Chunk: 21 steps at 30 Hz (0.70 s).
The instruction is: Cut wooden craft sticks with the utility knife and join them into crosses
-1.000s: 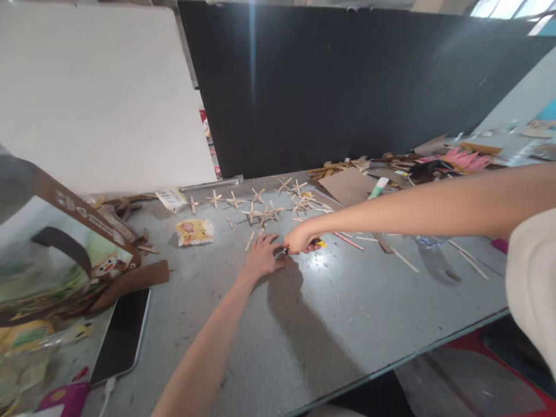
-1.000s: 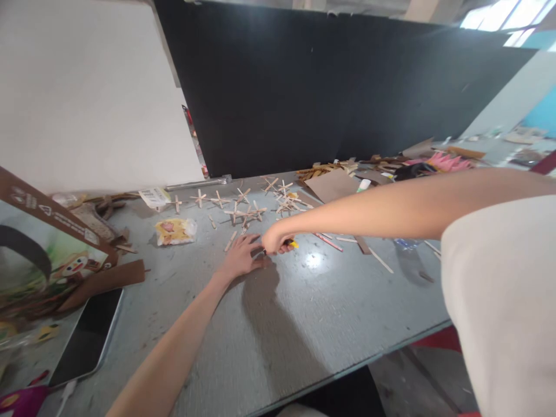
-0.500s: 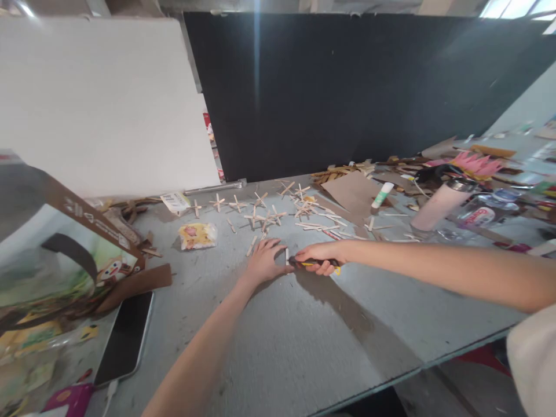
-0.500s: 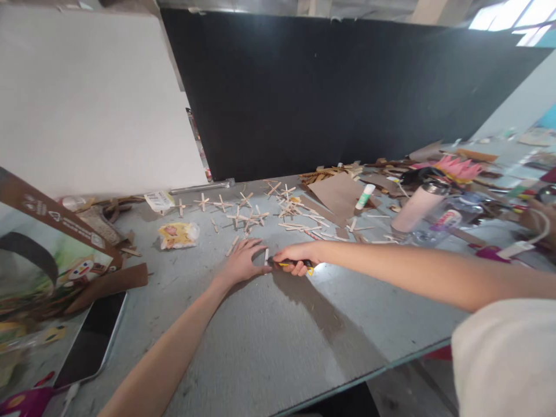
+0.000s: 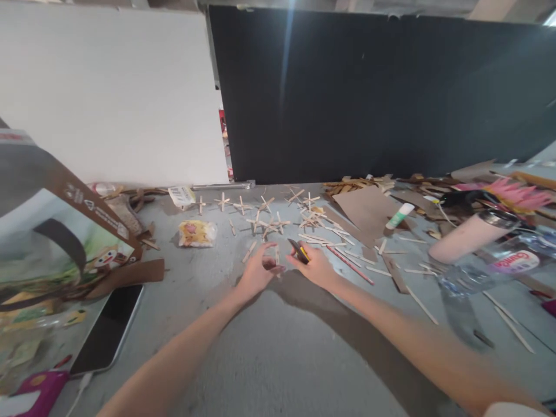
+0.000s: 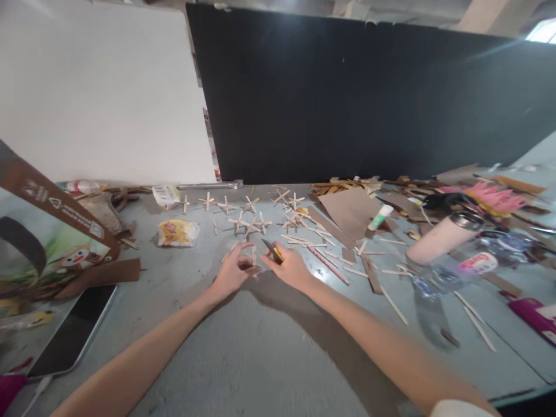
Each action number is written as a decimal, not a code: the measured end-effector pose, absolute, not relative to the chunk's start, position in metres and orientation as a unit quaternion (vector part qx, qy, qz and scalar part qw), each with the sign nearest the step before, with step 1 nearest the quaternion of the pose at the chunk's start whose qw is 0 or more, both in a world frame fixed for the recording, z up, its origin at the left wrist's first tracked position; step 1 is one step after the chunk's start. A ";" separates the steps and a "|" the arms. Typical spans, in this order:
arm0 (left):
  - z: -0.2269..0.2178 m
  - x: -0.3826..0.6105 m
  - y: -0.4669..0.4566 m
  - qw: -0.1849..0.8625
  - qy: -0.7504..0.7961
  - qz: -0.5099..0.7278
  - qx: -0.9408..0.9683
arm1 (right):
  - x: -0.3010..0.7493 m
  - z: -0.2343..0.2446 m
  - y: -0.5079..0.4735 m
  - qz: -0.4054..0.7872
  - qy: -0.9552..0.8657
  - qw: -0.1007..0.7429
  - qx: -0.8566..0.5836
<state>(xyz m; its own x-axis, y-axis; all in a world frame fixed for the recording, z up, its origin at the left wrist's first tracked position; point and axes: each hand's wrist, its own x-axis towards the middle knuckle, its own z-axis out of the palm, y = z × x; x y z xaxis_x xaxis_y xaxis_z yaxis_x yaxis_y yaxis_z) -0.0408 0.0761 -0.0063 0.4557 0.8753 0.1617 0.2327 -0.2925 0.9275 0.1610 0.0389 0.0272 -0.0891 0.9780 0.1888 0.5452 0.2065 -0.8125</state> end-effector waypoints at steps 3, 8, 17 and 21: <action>-0.011 -0.040 0.073 0.447 0.384 0.382 0.712 | 0.145 0.022 0.042 0.335 -0.670 0.360 -0.557; -0.010 -0.041 0.069 0.370 0.433 0.364 0.737 | 0.129 0.024 0.047 0.349 -0.646 0.335 -0.590; -0.003 -0.040 0.063 0.392 0.442 0.331 0.736 | 0.140 0.024 0.049 0.438 -0.635 0.368 -0.519; -0.001 -0.039 0.064 0.436 0.414 0.361 0.713 | 0.147 0.023 0.052 0.493 -0.623 0.343 -0.501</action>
<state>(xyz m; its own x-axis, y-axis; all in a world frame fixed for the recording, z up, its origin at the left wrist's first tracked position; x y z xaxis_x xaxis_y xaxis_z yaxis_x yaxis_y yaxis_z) -0.0386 0.0639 -0.0012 0.3962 0.9053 0.1530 0.2755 -0.2761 0.9208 0.1469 0.0519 0.0231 -0.2636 0.9623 -0.0665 0.2853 0.0119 -0.9584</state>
